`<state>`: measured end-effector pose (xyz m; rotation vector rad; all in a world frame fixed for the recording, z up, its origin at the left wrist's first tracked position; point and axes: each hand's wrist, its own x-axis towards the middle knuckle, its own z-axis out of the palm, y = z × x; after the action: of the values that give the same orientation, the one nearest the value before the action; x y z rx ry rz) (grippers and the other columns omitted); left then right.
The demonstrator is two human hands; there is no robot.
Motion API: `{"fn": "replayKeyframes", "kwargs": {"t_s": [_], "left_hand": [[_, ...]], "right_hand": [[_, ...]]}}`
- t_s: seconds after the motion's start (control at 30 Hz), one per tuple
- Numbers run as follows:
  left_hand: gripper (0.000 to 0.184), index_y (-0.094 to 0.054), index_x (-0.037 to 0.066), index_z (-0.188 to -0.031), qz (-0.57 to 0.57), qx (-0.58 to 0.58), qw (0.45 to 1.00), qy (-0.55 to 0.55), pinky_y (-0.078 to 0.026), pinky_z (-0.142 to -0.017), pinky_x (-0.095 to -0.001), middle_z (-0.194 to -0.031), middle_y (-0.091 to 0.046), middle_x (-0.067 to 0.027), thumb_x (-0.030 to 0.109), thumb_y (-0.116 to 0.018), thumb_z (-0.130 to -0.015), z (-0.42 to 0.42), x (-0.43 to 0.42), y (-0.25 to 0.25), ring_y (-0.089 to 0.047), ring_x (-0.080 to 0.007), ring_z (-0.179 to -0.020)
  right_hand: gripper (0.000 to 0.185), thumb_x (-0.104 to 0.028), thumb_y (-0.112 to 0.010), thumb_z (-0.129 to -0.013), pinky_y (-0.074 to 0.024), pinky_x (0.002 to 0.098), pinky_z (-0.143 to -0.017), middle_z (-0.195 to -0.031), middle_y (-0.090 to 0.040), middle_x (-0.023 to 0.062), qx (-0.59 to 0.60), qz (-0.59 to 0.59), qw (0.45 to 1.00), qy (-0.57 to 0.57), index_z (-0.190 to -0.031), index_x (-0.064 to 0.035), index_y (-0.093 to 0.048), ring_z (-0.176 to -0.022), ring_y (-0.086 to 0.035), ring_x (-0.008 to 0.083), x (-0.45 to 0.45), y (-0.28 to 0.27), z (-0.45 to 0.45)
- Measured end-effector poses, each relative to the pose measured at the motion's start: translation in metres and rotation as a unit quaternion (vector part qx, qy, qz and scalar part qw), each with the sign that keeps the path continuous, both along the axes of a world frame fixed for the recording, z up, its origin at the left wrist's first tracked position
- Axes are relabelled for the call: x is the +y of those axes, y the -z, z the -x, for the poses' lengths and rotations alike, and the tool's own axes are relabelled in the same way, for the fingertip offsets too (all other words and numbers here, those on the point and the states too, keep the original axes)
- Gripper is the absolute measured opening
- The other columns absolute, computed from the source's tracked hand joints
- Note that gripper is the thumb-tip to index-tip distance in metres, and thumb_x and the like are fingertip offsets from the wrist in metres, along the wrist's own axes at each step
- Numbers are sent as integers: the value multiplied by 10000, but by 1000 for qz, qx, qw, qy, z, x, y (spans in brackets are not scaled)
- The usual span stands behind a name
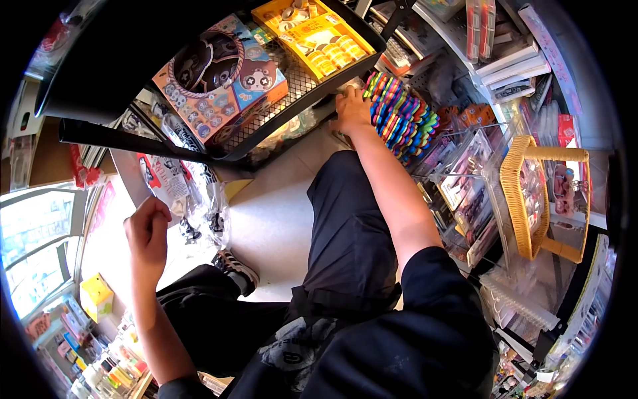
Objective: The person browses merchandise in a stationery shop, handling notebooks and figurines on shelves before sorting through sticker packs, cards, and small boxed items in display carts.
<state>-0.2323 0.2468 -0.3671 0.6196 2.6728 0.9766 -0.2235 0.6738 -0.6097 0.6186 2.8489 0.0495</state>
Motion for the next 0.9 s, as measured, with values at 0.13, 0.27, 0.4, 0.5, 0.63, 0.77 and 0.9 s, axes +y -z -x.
{"fn": "replayKeyframes", "kwargs": {"t_s": [0.13,0.27,0.4,0.5,0.63,0.77,0.9], "left_hand": [[152,-536,-15,-796,6,-28,1000,-6,-267,-548,-285,-654,-446,-34,4,-447,-918,-2,1,-1,-360,-81,-604],[146,-534,-16,-800,7,-34,999,-2,-275,-551,-280,-658,-449,-32,-2,-445,-915,-2,1,-1,-366,-80,-610],[143,-534,-15,-804,6,-33,999,-1,-278,-556,-275,-665,-455,-31,-6,-443,-915,-3,0,-1,-368,-77,-614],[137,-532,-12,-806,12,-38,999,-6,-282,-559,-272,-670,-456,-30,-5,-446,-912,-3,-1,-2,-371,-75,-618],[149,-561,-10,-800,6,-19,1000,0,-282,-523,-273,-623,-456,-26,-8,-458,-907,-3,-1,0,-374,-66,-571],[164,-592,-12,-795,-6,3,1000,0,-281,-487,-274,-575,-458,-22,-14,-467,-902,-4,0,1,-377,-57,-523],[162,-595,-15,-799,-3,9,1000,2,-287,-490,-273,-577,-462,-25,-16,-467,-899,-4,0,2,-381,-58,-524]], "right_hand": [[303,-240,-761,-796,-449,505,-996,-1267,-506,89,73,16,997,10,-1075,-143,-694,-1260,-471,296,8,14,2],[376,-237,-712,-851,-453,483,-1002,-1365,-496,106,17,43,999,17,-1210,-130,-682,-1294,-468,312,9,-2,1],[364,-269,-745,-837,-457,505,-1002,-1329,-504,107,57,55,997,23,-1169,-128,-694,-1267,-483,322,15,3,-1],[296,-264,-795,-800,-464,499,-995,-1263,-519,91,92,65,993,28,-1056,-150,-698,-1245,-497,308,17,8,-3],[244,-219,-838,-764,-475,464,-986,-1201,-535,79,145,87,985,40,-948,-156,-691,-1212,-516,300,19,10,-6],[243,-212,-841,-761,-483,441,-990,-1199,-544,90,174,102,979,39,-937,-137,-692,-1191,-533,314,21,9,-8],[246,-216,-840,-760,-489,433,-998,-1223,-554,108,195,104,974,40,-940,-122,-701,-1180,-550,328,23,9,-9]]}}
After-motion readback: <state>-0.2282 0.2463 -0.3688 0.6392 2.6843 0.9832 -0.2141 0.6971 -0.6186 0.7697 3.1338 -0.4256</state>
